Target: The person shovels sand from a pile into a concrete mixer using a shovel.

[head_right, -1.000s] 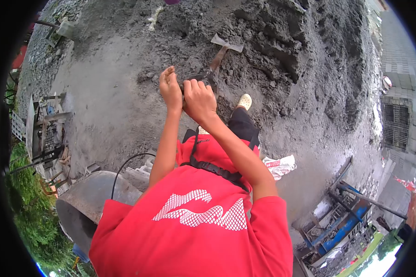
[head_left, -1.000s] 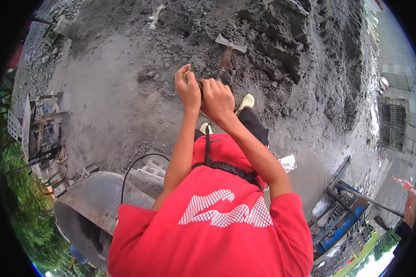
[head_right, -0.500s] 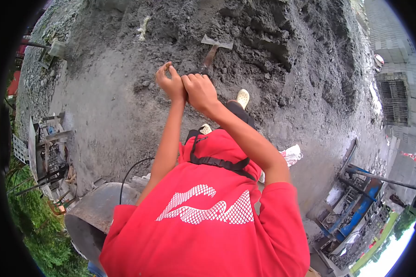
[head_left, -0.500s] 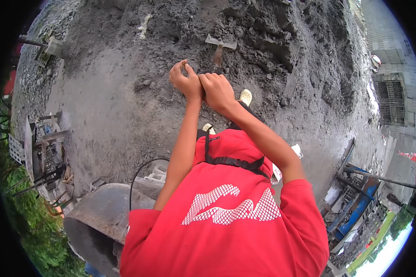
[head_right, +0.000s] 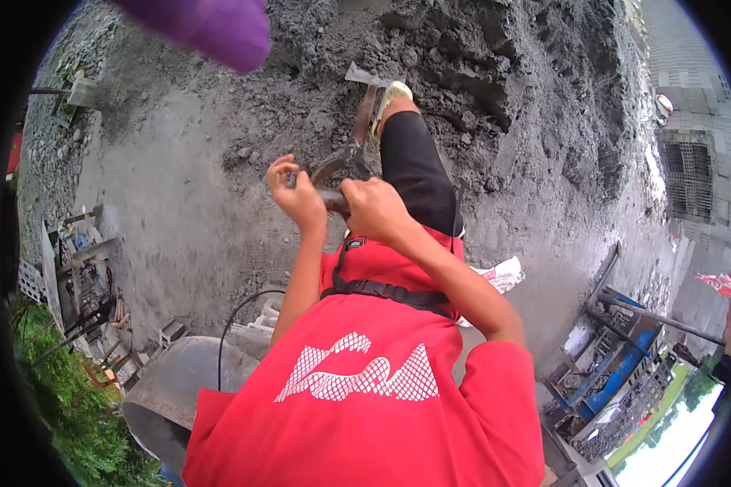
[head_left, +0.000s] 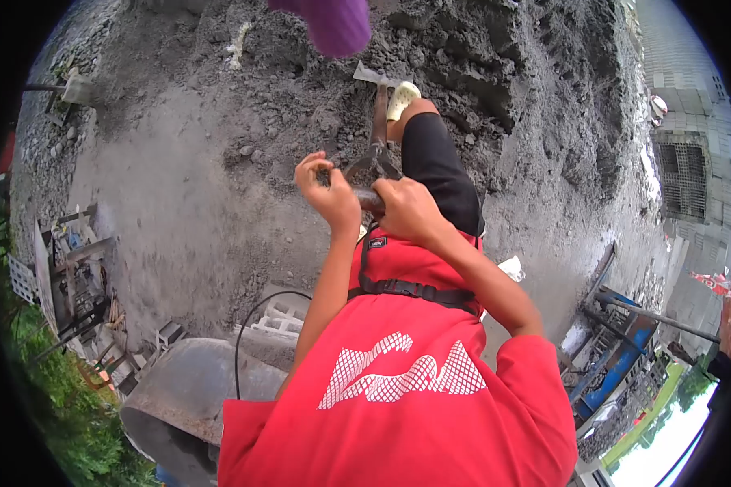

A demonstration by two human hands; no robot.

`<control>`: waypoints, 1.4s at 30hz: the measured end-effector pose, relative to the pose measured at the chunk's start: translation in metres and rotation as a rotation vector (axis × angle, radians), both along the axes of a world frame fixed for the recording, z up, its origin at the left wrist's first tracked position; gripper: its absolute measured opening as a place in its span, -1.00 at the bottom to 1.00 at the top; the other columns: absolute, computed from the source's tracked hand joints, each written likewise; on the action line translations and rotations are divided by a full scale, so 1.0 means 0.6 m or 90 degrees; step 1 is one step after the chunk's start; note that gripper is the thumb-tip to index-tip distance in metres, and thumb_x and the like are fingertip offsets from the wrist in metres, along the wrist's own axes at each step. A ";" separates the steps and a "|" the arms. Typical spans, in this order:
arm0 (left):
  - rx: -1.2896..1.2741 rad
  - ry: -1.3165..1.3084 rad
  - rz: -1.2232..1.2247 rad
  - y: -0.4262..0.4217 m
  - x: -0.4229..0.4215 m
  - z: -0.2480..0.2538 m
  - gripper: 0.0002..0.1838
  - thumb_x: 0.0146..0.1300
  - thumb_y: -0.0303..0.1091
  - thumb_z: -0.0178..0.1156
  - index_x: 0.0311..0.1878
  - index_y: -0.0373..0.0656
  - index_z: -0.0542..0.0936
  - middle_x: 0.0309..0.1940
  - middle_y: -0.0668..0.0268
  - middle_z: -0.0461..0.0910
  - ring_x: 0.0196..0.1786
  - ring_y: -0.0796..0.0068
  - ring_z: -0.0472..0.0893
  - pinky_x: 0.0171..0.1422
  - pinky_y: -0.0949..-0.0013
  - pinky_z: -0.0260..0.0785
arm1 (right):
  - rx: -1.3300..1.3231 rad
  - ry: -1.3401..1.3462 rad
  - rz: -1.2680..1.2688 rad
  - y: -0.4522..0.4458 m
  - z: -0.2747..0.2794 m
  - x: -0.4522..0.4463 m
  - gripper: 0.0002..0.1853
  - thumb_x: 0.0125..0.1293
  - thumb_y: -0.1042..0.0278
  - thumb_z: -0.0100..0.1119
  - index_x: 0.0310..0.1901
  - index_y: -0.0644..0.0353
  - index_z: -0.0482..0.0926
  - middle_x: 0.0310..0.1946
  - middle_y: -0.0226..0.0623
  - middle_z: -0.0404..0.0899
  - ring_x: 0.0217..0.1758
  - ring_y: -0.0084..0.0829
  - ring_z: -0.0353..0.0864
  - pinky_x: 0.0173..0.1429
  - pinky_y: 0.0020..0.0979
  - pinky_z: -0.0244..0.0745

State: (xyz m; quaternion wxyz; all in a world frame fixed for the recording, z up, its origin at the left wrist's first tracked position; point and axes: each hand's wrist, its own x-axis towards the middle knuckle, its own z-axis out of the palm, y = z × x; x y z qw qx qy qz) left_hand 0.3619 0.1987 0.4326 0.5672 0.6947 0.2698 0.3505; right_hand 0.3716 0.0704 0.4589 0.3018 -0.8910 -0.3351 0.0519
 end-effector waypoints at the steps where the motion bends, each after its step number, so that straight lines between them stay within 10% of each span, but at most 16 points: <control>1: -0.031 0.000 0.006 0.008 0.008 0.006 -0.79 -0.12 -0.75 -0.03 -0.42 -0.21 0.35 -0.25 0.22 0.45 -0.09 0.31 0.43 0.13 0.27 0.21 | 0.030 -0.025 0.020 0.004 -0.005 0.016 -0.73 -0.28 0.46 0.23 -0.46 0.24 0.39 -0.58 -0.09 0.52 -0.51 -0.08 0.55 -0.32 -0.17 0.46; 6: 0.028 -0.042 -0.013 0.017 0.171 -0.043 -0.81 -0.07 -0.72 0.00 -0.37 -0.25 0.39 -0.33 0.29 0.43 -0.18 0.41 0.43 0.09 0.33 0.24 | 0.045 -0.031 -0.040 0.027 -0.065 0.161 -0.78 -0.21 0.42 0.21 -0.48 0.24 0.41 -0.61 -0.07 0.52 -0.48 -0.02 0.55 -0.34 -0.11 0.45; 21: 0.092 0.327 -0.131 0.027 -0.004 -0.191 -0.81 0.20 -0.32 0.05 -0.18 -0.17 0.51 -0.31 0.23 0.55 -0.24 0.30 0.55 -0.04 0.24 0.35 | -0.254 0.238 -0.072 0.077 -0.140 0.019 -0.51 -0.06 -0.01 0.15 -0.18 0.22 0.59 -0.20 0.02 0.59 -0.07 -0.06 0.58 0.05 -0.18 0.47; 29: 0.063 0.609 -0.340 -0.059 -0.300 -0.440 -0.50 0.30 -0.17 -0.03 0.27 -0.13 0.26 0.18 0.08 0.33 0.23 0.09 0.35 0.25 0.05 0.18 | -0.320 0.394 -0.048 -0.077 -0.443 -0.206 -0.65 -0.09 0.16 0.14 -0.23 0.14 0.56 -0.22 -0.03 0.60 -0.08 -0.06 0.56 0.01 -0.15 0.46; 34: -0.348 0.587 -0.272 -0.134 -0.376 -0.587 -0.51 0.33 -0.22 -0.05 0.25 -0.25 0.25 0.04 0.02 0.46 0.13 0.16 0.46 0.17 0.23 0.29 | -0.319 0.321 -0.032 -0.278 -0.572 -0.268 -0.72 -0.16 0.26 0.15 -0.34 0.14 0.56 -0.34 -0.10 0.61 -0.18 -0.13 0.58 -0.07 -0.14 0.47; 38: -0.437 0.576 -0.410 -0.213 -0.361 -0.659 -0.42 0.35 -0.03 -0.07 0.25 -0.28 0.24 -0.07 0.19 0.55 -0.32 0.46 0.55 -0.15 0.45 0.42 | -0.218 0.186 -0.107 -0.403 -0.513 -0.294 -0.85 -0.20 0.42 0.15 -0.47 0.11 0.56 -0.47 -0.23 0.58 -0.31 -0.21 0.57 -0.16 -0.24 0.39; 42: -0.514 0.728 -0.448 -0.325 -0.275 -0.582 -0.33 0.31 0.13 -0.12 0.34 -0.10 0.10 0.07 0.27 0.47 -0.07 0.41 0.55 0.09 0.18 0.34 | -0.201 0.228 -0.109 -0.486 -0.480 -0.354 -0.85 -0.16 0.46 0.15 -0.45 0.09 0.56 -0.47 -0.27 0.56 -0.29 -0.23 0.54 -0.15 -0.25 0.35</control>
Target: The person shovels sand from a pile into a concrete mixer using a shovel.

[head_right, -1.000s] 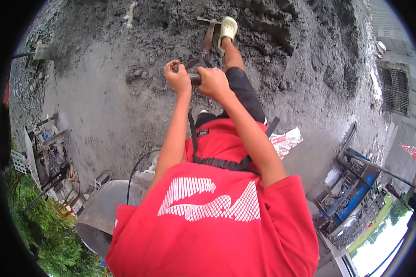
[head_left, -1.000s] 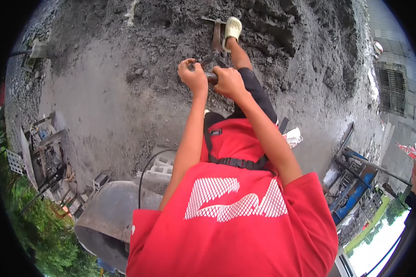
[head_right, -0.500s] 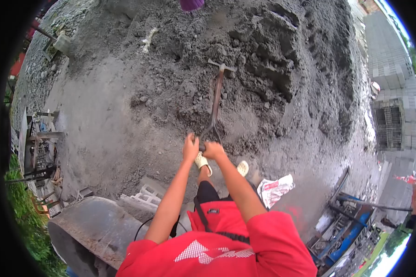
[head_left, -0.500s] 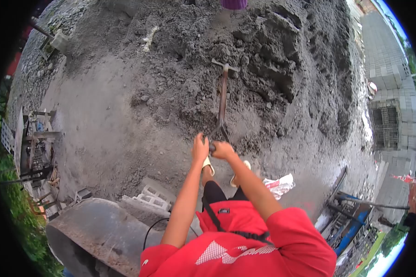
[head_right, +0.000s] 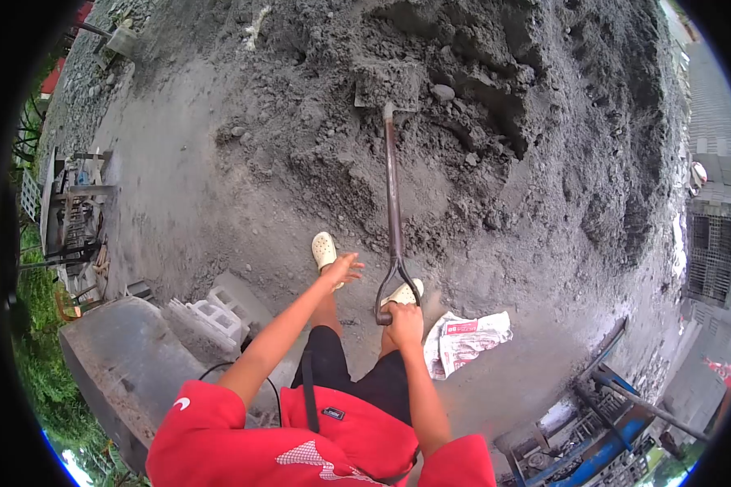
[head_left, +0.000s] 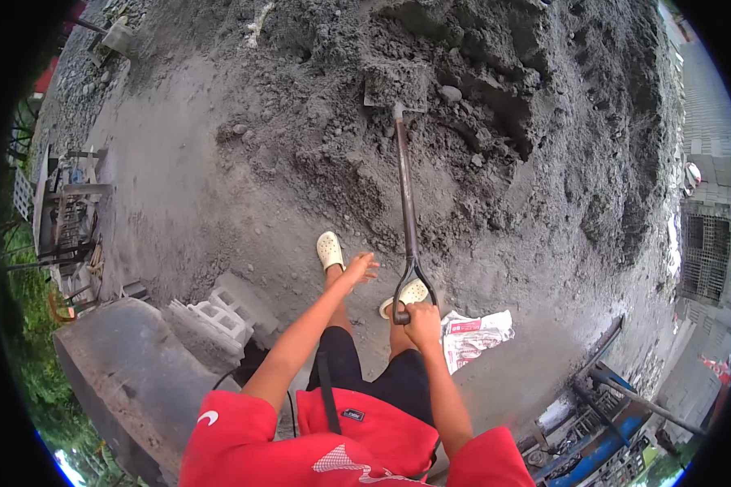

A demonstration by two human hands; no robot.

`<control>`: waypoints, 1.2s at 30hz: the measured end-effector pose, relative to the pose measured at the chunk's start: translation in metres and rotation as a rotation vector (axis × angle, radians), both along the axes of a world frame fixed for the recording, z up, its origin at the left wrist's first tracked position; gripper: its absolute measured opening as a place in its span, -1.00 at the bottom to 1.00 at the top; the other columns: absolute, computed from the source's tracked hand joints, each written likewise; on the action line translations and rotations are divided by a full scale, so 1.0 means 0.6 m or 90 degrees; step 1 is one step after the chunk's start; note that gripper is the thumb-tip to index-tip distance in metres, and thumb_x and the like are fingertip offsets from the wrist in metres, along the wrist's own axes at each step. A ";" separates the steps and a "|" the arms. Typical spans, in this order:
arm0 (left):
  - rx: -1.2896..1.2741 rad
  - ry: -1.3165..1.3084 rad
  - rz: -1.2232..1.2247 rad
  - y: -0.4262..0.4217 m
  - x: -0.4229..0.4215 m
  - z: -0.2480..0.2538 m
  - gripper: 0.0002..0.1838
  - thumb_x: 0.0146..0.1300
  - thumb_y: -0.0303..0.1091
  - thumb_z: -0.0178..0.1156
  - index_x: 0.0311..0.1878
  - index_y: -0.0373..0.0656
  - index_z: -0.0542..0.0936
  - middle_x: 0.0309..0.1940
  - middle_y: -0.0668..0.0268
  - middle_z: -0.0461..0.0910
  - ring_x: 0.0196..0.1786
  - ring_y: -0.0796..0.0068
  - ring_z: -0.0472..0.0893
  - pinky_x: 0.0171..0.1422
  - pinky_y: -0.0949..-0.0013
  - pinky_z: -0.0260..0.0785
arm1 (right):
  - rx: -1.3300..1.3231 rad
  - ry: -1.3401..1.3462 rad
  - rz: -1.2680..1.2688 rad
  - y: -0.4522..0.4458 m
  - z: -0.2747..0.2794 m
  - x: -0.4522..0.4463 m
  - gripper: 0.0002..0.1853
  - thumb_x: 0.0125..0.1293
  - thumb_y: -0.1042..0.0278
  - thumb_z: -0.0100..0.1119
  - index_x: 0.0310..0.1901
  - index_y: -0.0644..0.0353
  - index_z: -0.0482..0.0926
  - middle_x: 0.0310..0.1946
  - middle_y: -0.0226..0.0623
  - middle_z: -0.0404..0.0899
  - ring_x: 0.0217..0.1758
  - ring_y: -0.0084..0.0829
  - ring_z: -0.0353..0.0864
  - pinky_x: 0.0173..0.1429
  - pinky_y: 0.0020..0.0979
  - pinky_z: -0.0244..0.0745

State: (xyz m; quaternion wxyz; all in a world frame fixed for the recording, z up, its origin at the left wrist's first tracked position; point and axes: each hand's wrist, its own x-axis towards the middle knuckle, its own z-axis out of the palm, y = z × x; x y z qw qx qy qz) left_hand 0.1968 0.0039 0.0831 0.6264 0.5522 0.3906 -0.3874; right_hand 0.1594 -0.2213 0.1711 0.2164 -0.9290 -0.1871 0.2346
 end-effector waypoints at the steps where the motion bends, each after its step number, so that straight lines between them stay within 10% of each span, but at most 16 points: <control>1: -0.025 -0.005 0.025 -0.034 0.014 0.002 -0.33 0.30 0.15 -0.12 0.33 -0.09 0.11 0.05 0.29 0.47 -0.07 0.41 0.54 0.08 0.17 0.34 | -0.012 -0.002 -0.005 -0.019 -0.005 -0.028 -0.86 -0.14 0.48 0.14 -0.44 0.09 0.56 -0.47 -0.26 0.56 -0.29 -0.22 0.53 -0.15 -0.24 0.33; 9: -0.061 0.071 0.032 -0.264 0.049 -0.139 -0.24 0.11 0.36 -0.01 0.12 -0.13 0.35 -0.21 0.18 0.47 -0.07 0.24 0.49 0.05 0.01 0.33 | -0.111 0.148 0.011 -0.201 0.120 -0.212 -0.82 -0.28 0.50 0.17 -0.50 0.08 0.51 -0.50 -0.31 0.50 -0.29 -0.25 0.50 -0.18 -0.26 0.30; 14: -0.129 0.189 0.310 -0.389 -0.040 -0.238 -0.70 0.13 -0.09 0.20 -0.34 -0.15 0.47 -0.62 0.30 0.43 -0.65 0.40 0.43 -0.58 0.31 0.35 | -0.096 0.310 -0.068 -0.293 0.222 -0.296 -0.78 -0.30 0.51 0.13 -0.48 0.09 0.55 -0.39 -0.24 0.51 -0.16 -0.22 0.49 -0.06 -0.21 0.31; 17: -0.126 0.176 0.337 -0.450 -0.059 -0.241 -0.78 0.13 -0.23 0.16 -0.50 -0.13 0.42 -0.76 0.36 0.33 -0.73 0.46 0.34 -0.63 0.34 0.30 | -0.249 0.127 -0.300 -0.302 0.273 -0.330 -0.45 -0.27 0.54 0.10 -0.07 0.04 0.53 -0.04 -0.12 0.41 0.10 -0.13 0.39 0.11 -0.14 0.29; 21: -0.120 0.182 0.351 -0.494 -0.052 -0.228 -0.81 0.11 -0.30 0.12 -0.51 -0.15 0.41 -0.74 0.36 0.33 -0.72 0.43 0.34 -0.59 0.33 0.28 | 0.325 0.217 -1.310 -0.309 0.268 -0.354 0.04 -0.26 0.60 0.01 0.39 0.08 -0.18 0.27 -0.08 0.05 0.33 -0.16 0.12 0.30 -0.10 0.18; 22: -0.112 0.184 0.343 -0.495 -0.052 -0.227 -0.81 0.11 -0.30 0.12 -0.52 -0.16 0.40 -0.74 0.36 0.33 -0.71 0.43 0.34 -0.58 0.33 0.28 | 0.474 0.169 -1.388 -0.310 0.216 -0.381 -0.22 -0.16 0.58 0.02 0.26 0.18 0.14 0.06 -0.10 0.28 0.09 -0.23 0.38 0.02 -0.27 0.41; 24: -0.113 0.161 0.316 -0.496 -0.049 -0.238 -0.79 0.12 -0.28 0.14 -0.54 -0.14 0.39 -0.73 0.36 0.34 -0.71 0.44 0.34 -0.57 0.33 0.32 | 0.254 0.170 -1.624 -0.318 0.143 -0.360 -0.63 -0.06 0.51 0.05 -0.11 0.23 0.40 -0.32 -0.25 0.43 -0.37 -0.38 0.48 -0.38 -0.40 0.41; 26: -0.107 0.143 0.324 -0.503 -0.058 -0.245 -0.78 0.12 -0.28 0.14 -0.54 -0.14 0.39 -0.73 0.36 0.34 -0.71 0.44 0.35 -0.56 0.33 0.32 | 0.190 0.120 -1.606 -0.339 0.114 -0.337 -0.85 -0.06 0.46 0.06 -0.41 0.15 0.33 -0.54 -0.38 0.34 -0.58 -0.47 0.35 -0.50 -0.42 0.29; 36: -0.076 0.128 0.339 -0.428 -0.166 -0.248 -0.76 0.13 -0.26 0.14 -0.55 -0.13 0.39 -0.73 0.35 0.34 -0.71 0.43 0.36 -0.55 0.33 0.35 | 0.059 0.074 -1.541 -0.309 0.055 -0.465 -0.87 -0.05 0.46 0.04 -0.62 0.21 0.31 -0.75 -0.38 0.27 -0.81 -0.50 0.25 -0.73 -0.48 0.16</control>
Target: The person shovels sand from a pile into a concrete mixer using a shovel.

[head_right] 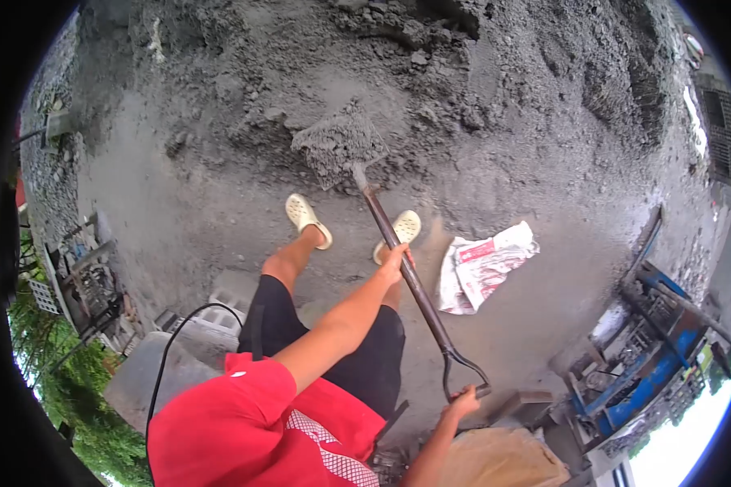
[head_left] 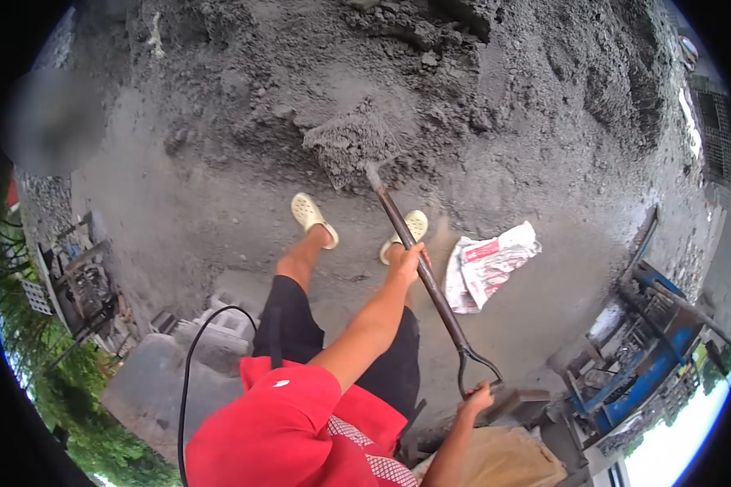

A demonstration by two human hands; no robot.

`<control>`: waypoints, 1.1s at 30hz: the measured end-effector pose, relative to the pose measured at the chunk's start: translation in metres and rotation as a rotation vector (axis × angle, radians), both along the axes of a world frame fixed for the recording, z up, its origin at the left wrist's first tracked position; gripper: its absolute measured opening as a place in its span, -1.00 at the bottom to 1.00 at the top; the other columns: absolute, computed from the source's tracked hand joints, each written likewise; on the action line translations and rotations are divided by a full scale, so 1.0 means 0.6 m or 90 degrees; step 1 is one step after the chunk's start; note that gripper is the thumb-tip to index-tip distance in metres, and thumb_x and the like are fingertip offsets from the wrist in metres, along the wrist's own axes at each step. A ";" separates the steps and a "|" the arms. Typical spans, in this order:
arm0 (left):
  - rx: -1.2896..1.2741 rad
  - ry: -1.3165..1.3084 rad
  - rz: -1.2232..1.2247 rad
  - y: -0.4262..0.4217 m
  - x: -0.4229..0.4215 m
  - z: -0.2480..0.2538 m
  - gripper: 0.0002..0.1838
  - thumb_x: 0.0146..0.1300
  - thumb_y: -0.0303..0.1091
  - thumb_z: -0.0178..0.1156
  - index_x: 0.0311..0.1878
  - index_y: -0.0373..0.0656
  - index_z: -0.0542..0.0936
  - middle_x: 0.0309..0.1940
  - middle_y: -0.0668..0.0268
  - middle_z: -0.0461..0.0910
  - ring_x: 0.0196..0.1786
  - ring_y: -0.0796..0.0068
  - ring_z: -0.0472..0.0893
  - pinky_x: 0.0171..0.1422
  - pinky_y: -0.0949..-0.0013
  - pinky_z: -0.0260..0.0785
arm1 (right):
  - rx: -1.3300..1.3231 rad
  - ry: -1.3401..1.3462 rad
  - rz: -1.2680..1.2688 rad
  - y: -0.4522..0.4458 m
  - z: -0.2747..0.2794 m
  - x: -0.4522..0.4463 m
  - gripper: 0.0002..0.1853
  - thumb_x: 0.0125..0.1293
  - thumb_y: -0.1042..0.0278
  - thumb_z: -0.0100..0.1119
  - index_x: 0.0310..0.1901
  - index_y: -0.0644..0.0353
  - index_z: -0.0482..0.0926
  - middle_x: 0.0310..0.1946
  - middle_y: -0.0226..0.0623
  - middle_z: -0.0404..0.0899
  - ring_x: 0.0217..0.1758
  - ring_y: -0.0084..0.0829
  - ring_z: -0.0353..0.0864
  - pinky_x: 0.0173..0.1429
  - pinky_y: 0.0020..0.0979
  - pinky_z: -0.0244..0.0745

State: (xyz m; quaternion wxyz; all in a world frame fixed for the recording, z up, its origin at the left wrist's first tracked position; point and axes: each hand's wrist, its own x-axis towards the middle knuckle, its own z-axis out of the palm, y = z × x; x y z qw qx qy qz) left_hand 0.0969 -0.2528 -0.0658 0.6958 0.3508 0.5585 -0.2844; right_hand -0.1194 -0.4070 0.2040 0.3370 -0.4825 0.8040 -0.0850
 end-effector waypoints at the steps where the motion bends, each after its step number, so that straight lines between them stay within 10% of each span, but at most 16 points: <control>1: -0.006 0.020 0.009 0.027 -0.003 0.016 -0.77 0.14 -0.25 0.14 -0.54 -0.12 0.39 -0.72 0.35 0.34 -0.70 0.43 0.36 -0.52 0.31 0.37 | 0.004 -0.011 0.013 0.001 -0.007 -0.015 -0.87 -0.05 0.46 0.04 -0.62 0.20 0.31 -0.75 -0.38 0.27 -0.81 -0.50 0.25 -0.73 -0.48 0.16; 10: 0.022 -0.170 0.323 0.390 0.141 0.273 -0.74 0.22 -0.21 0.10 -0.52 -0.12 0.38 -0.65 0.31 0.36 -0.58 0.41 0.42 -0.42 0.25 0.39 | 0.147 -0.301 0.370 0.058 -0.089 0.226 -0.87 -0.02 0.44 0.01 -0.63 0.14 0.31 -0.76 -0.46 0.24 -0.79 -0.59 0.21 -0.70 -0.50 0.16; 14: 0.155 -0.343 0.514 0.617 0.202 0.512 -0.84 0.04 -0.32 0.10 -0.56 -0.11 0.37 -0.71 0.30 0.34 -0.65 0.40 0.39 -0.48 0.26 0.39 | 0.297 -0.406 0.529 0.229 -0.063 0.459 -0.90 0.01 0.41 0.04 -0.55 0.16 0.35 -0.76 -0.44 0.26 -0.79 -0.52 0.26 -0.69 -0.46 0.19; 23: 0.234 -0.821 0.824 0.868 -0.010 1.014 -0.78 0.01 -0.40 0.09 -0.67 -0.01 0.31 -0.72 0.52 0.30 -0.65 0.67 0.30 -0.41 0.49 0.27 | 0.500 -0.801 0.885 0.564 0.328 0.641 -0.81 -0.11 0.51 0.06 -0.38 0.15 0.36 -0.57 -0.40 0.34 -0.57 -0.52 0.34 -0.52 -0.45 0.26; 29: 0.125 -1.196 0.904 0.893 -0.207 1.024 -0.97 0.05 -0.45 0.04 -0.47 -0.09 0.45 -0.69 0.51 0.28 -0.60 0.67 0.31 -0.45 0.51 0.26 | 0.156 -1.176 1.264 0.656 0.493 0.617 -0.75 0.05 0.29 0.23 -0.52 0.18 0.35 -0.64 -0.39 0.39 -0.59 -0.53 0.33 -0.48 -0.48 0.24; 30: 0.100 -1.255 0.881 0.902 -0.211 1.023 -0.98 0.05 -0.45 0.04 -0.45 -0.10 0.45 -0.69 0.51 0.28 -0.60 0.67 0.30 -0.45 0.50 0.26 | 0.347 -1.256 1.237 0.663 0.499 0.612 -0.78 0.05 0.34 0.21 -0.50 0.19 0.34 -0.64 -0.40 0.37 -0.58 -0.53 0.33 -0.48 -0.48 0.22; 33: 0.193 -1.146 0.954 0.886 -0.207 1.001 -0.97 0.07 -0.44 0.02 -0.41 -0.07 0.43 -0.70 0.52 0.23 -0.64 0.66 0.26 -0.49 0.50 0.21 | 0.404 -0.954 1.244 0.654 0.456 0.599 -0.83 -0.03 0.44 0.14 -0.49 0.19 0.32 -0.65 -0.40 0.33 -0.60 -0.54 0.29 -0.48 -0.52 0.22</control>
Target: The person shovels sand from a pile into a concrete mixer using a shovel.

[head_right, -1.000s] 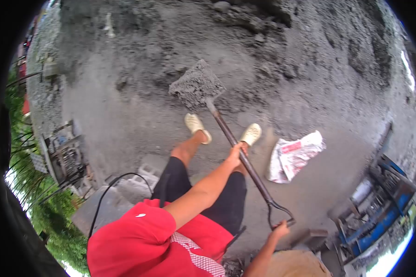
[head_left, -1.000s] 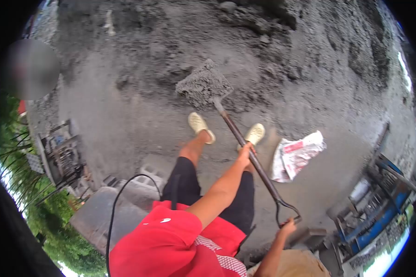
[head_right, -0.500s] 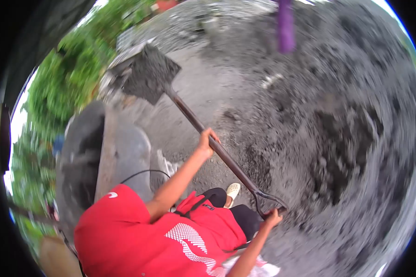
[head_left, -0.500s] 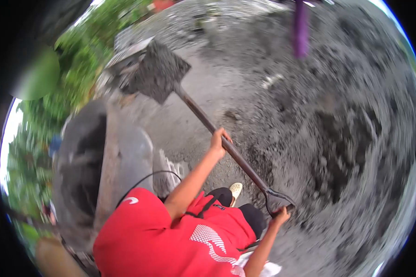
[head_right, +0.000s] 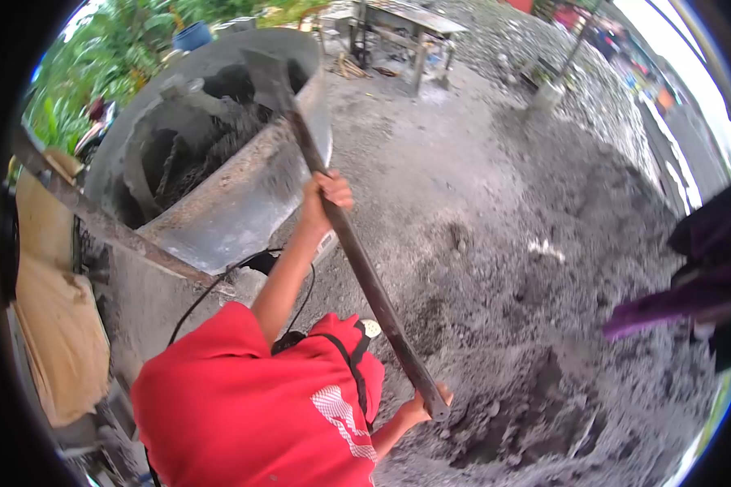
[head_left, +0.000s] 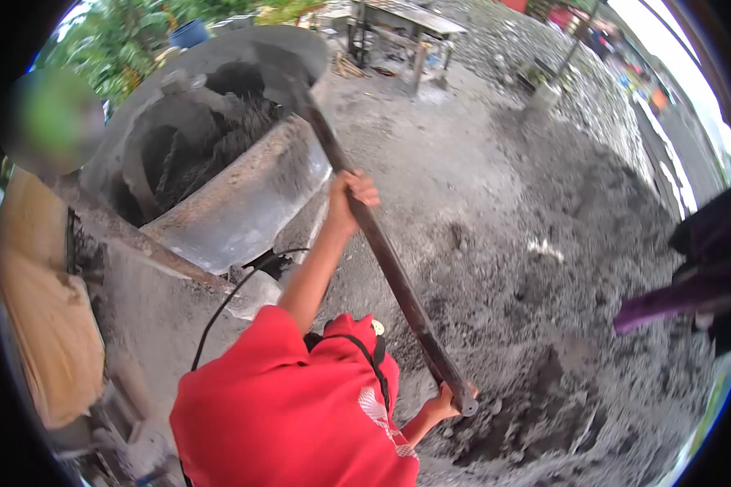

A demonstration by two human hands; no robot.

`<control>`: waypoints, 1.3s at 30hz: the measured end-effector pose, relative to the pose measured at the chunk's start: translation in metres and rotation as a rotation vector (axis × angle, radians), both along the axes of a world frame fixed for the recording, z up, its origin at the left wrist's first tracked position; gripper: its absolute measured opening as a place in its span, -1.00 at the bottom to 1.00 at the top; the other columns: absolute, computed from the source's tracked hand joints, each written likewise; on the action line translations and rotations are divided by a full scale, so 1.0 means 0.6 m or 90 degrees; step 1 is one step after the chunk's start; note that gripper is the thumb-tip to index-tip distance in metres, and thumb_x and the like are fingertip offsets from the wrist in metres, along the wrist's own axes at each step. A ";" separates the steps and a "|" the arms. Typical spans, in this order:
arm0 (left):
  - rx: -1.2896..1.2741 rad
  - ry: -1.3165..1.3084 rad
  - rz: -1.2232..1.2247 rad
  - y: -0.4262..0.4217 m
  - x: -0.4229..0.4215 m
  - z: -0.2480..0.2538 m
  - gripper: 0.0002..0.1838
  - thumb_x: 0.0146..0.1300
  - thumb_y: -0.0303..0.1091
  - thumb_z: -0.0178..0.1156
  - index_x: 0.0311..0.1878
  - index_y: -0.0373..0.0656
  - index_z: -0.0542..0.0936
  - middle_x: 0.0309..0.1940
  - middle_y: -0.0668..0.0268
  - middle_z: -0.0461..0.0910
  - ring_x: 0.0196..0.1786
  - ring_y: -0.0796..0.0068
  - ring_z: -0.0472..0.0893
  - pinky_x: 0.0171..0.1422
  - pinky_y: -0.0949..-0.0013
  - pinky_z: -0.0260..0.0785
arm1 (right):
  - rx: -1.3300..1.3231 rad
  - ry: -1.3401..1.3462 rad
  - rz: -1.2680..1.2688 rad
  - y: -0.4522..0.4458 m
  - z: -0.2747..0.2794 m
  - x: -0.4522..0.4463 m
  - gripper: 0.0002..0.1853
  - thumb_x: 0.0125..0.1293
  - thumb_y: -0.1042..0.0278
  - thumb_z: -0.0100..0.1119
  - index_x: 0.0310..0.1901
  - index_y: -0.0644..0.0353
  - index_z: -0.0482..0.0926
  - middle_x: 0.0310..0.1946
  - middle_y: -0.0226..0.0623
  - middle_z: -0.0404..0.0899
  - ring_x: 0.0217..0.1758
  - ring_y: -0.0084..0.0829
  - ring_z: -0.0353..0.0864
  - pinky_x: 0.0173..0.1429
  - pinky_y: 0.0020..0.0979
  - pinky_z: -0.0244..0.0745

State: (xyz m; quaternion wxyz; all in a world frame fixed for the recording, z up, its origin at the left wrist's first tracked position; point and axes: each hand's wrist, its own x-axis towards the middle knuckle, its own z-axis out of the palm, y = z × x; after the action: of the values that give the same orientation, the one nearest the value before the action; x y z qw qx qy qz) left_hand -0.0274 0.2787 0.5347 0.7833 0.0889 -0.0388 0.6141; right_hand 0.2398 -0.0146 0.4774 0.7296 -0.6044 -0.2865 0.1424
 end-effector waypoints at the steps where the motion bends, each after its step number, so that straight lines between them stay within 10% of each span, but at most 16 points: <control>1: -0.070 0.045 0.027 0.000 0.015 -0.013 -0.97 0.06 -0.41 0.03 -0.41 -0.03 0.41 -0.70 0.53 0.23 -0.64 0.67 0.25 -0.48 0.51 0.20 | -0.063 0.129 0.011 -0.004 -0.005 -0.004 -0.86 -0.08 0.51 0.09 -0.49 0.20 0.32 -0.66 -0.39 0.30 -0.61 -0.57 0.28 -0.46 -0.54 0.23; 10: -0.507 0.483 -0.145 -0.066 0.227 -0.270 -0.86 -0.13 -0.34 0.12 -0.65 0.00 0.35 -0.77 0.36 0.32 -0.72 0.41 0.35 -0.59 0.29 0.27 | -0.247 0.550 -0.074 -0.220 -0.097 0.081 -0.86 0.04 0.36 0.14 -0.49 0.19 0.39 -0.66 -0.38 0.36 -0.69 -0.50 0.35 -0.64 -0.47 0.28; 13: -0.594 0.572 -0.314 -0.175 0.300 -0.345 -0.85 -0.14 -0.28 0.07 -0.68 -0.01 0.32 -0.78 0.33 0.28 -0.70 0.38 0.31 -0.54 0.27 0.30 | -0.204 0.445 -0.213 -0.312 0.016 0.033 -0.43 -0.01 0.38 0.14 0.12 0.12 0.27 -0.46 -0.30 0.42 -0.70 -0.43 0.40 -0.63 -0.43 0.38; 15: -0.580 0.551 -0.480 -0.262 0.324 -0.431 -0.84 -0.10 -0.28 0.04 -0.68 0.01 0.31 -0.76 0.38 0.28 -0.65 0.42 0.30 -0.47 0.26 0.29 | -0.248 0.382 -0.338 -0.352 0.116 -0.008 -0.09 -0.06 0.47 0.07 0.39 0.01 -0.08 0.00 -0.19 0.33 -0.32 -0.37 0.52 -0.33 -0.44 0.49; 19: -0.636 0.676 -0.756 -0.409 0.442 -0.478 -0.80 -0.02 -0.27 -0.01 -0.69 0.03 0.27 -0.77 0.45 0.27 -0.69 0.52 0.28 -0.52 0.35 0.24 | -0.592 -0.007 -0.354 -0.376 0.248 -0.030 -0.37 -0.22 0.57 0.03 0.06 0.07 0.44 0.14 -0.15 0.30 0.29 -0.17 0.19 0.35 -0.20 0.06; 22: -0.686 0.670 -0.935 -0.508 0.515 -0.506 -0.80 -0.03 -0.31 0.03 -0.69 0.04 0.27 -0.77 0.50 0.26 -0.72 0.56 0.29 -0.58 0.42 0.21 | -0.818 -0.257 -0.404 -0.279 0.330 -0.067 -0.86 -0.21 0.49 0.08 -0.51 0.13 0.56 -0.27 -0.26 0.56 -0.01 -0.25 0.49 0.26 -0.17 0.15; 25: -0.625 0.688 -1.165 -0.671 0.527 -0.431 -0.82 -0.05 -0.35 0.06 -0.68 0.00 0.30 -0.79 0.49 0.30 -0.73 0.56 0.35 -0.56 0.40 0.30 | -0.732 -0.233 -0.421 -0.350 0.374 -0.198 -0.92 -0.11 0.38 0.12 -0.58 0.18 0.54 -0.60 -0.35 0.56 -0.51 -0.36 0.58 -0.08 -0.24 0.42; 31: -0.443 0.587 -1.464 -0.847 0.623 -0.285 -0.85 -0.04 -0.37 0.05 -0.63 -0.03 0.32 -0.77 0.47 0.32 -0.67 0.49 0.39 -0.44 0.31 0.34 | -0.772 -0.509 -0.490 -0.371 0.455 -0.257 -0.67 0.19 0.19 -0.11 -0.54 0.25 0.51 -0.67 -0.26 0.50 -0.63 -0.33 0.51 -0.35 -0.26 0.42; 36: 0.191 0.727 -1.471 -0.830 0.697 -0.142 -0.73 0.10 -0.05 0.03 -0.33 -0.05 0.39 -0.37 0.32 0.50 -0.22 0.37 0.49 -0.04 0.18 0.30 | -0.660 -0.736 -0.729 -0.372 0.420 -0.198 -0.64 0.24 0.21 -0.18 -0.57 0.25 0.47 -0.69 -0.22 0.49 -0.64 -0.35 0.51 -0.47 -0.32 0.40; 39: 0.411 0.855 -1.223 -0.750 0.722 -0.128 -0.58 0.15 0.07 -0.08 -0.08 -0.04 0.39 -0.14 0.31 0.48 -0.02 0.37 0.43 0.06 0.16 0.20 | -0.600 -0.610 -1.001 -0.349 0.279 -0.051 -0.77 0.16 0.42 0.09 -0.65 0.16 0.49 -0.72 -0.38 0.48 -0.66 -0.46 0.46 -0.47 -0.44 0.34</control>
State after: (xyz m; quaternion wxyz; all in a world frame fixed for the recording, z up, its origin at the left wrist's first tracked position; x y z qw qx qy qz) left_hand 0.4056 -0.1710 0.4578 0.7253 0.5151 0.1737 -0.4224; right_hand 0.2093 -0.2237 0.6448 0.1152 -0.8385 0.0139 -0.5325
